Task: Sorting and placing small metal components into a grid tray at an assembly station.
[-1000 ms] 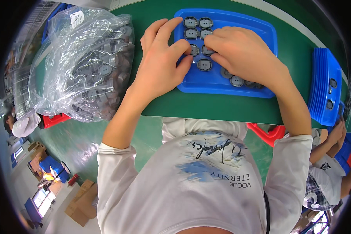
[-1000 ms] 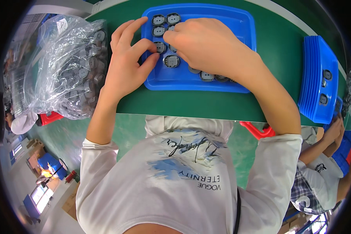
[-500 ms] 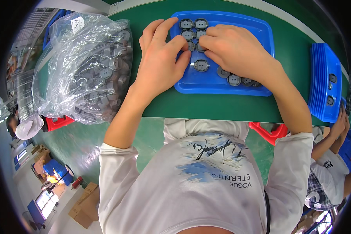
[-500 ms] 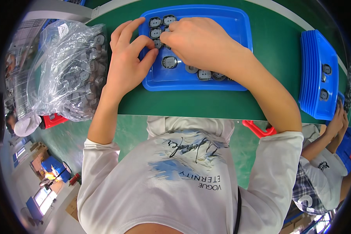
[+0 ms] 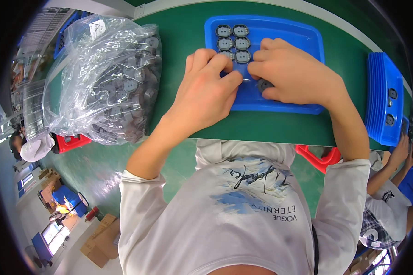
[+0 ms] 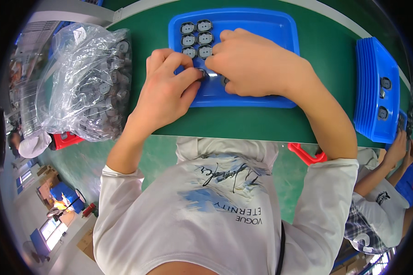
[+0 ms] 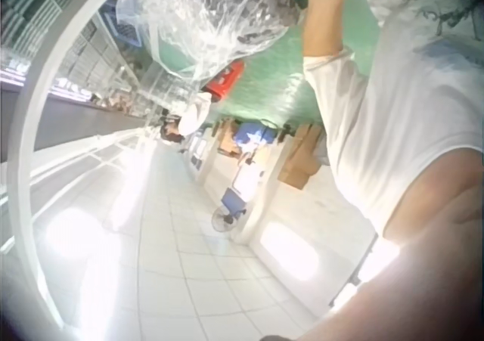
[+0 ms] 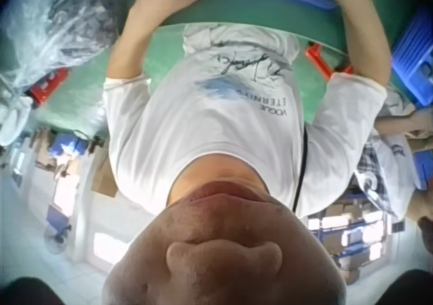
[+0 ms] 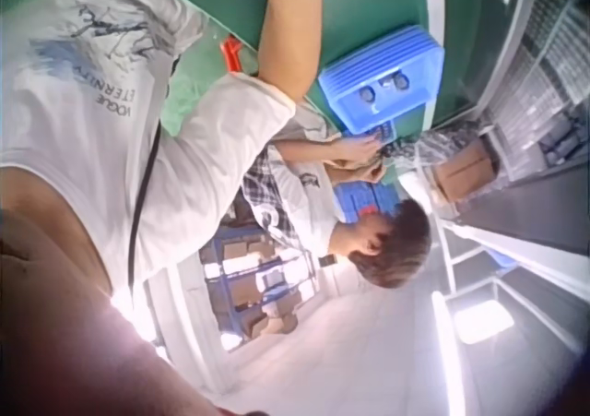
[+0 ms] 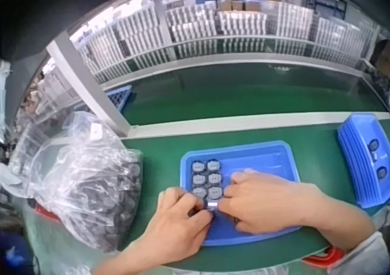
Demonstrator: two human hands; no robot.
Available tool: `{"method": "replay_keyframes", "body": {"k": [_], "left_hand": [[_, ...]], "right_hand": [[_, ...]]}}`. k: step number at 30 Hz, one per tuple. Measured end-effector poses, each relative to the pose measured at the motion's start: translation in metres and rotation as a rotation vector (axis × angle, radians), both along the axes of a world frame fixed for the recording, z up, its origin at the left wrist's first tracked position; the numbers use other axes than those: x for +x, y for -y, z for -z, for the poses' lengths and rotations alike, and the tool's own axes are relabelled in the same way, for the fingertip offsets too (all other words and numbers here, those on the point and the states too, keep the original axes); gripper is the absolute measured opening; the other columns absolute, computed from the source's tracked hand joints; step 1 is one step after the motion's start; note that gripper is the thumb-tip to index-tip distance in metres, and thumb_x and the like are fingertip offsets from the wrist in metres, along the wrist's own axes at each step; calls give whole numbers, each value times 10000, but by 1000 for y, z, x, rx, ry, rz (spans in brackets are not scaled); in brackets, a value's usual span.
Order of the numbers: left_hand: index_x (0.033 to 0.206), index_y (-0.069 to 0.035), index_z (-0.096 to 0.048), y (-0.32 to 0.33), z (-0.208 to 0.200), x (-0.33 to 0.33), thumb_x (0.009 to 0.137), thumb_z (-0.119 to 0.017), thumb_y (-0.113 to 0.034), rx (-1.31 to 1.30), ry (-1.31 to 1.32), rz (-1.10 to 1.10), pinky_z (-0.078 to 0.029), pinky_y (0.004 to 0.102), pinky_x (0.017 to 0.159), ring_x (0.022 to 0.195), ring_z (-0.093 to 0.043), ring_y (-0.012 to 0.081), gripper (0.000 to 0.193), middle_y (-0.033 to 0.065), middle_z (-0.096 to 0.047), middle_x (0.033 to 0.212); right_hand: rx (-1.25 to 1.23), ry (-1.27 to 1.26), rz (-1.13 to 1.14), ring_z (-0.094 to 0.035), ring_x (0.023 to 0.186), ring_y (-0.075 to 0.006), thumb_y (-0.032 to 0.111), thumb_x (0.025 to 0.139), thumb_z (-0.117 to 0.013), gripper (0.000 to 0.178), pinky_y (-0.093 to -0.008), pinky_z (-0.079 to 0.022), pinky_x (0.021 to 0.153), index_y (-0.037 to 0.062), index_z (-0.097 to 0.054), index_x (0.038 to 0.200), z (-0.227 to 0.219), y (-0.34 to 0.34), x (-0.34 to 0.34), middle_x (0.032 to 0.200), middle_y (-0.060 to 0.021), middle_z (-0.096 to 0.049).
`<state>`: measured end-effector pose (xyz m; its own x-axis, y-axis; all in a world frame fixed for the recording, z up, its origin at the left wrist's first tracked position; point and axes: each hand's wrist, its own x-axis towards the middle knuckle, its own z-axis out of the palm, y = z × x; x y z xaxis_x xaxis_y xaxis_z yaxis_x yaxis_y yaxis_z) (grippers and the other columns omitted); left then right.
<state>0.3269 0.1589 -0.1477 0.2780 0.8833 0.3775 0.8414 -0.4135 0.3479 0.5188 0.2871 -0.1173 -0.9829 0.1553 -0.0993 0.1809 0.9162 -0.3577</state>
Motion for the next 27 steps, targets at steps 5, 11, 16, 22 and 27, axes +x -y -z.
{"method": "replay_keyframes", "body": {"k": [5,11,16,22,27], "left_hand": [[848,-68,-688,10,-13,-8,677,-737,-126,-26,-71,12,-418,499,905,1049,-512,363,187,108,-587,981],[853,-34,-669,15,3,16,709,-825,-240,-67,27,-83,-411,486,921,1031,-490,365,296,136,-555,972],[842,-23,-654,18,10,17,724,-748,-118,-24,-24,-107,-410,480,920,1034,-485,353,178,131,-546,965],[841,-24,-650,14,10,14,733,-751,-137,47,16,-72,-401,471,931,1038,-476,346,186,126,-533,951],[802,-46,-654,12,5,20,745,-777,-179,3,14,-217,-401,442,863,976,-476,320,190,111,-530,907]], "right_hand": [[52,-75,11,-572,912,-321,205,747,-697,182,-433,-464,835,69,-654,860,4,2,-5,847,-127,-622],[44,-138,-15,-585,819,-331,234,765,-680,158,-446,-476,776,79,-663,792,6,9,5,723,-122,-612],[-4,-81,61,-613,871,-333,243,792,-674,192,-453,-497,796,59,-667,846,-10,12,5,777,-138,-675],[-94,-60,93,-597,852,-328,222,790,-661,178,-453,-490,798,49,-677,828,-13,11,14,766,-138,-658],[-118,-99,75,-573,828,-326,202,786,-677,163,-437,-473,798,41,-666,806,-13,10,20,759,-137,-620]]}}
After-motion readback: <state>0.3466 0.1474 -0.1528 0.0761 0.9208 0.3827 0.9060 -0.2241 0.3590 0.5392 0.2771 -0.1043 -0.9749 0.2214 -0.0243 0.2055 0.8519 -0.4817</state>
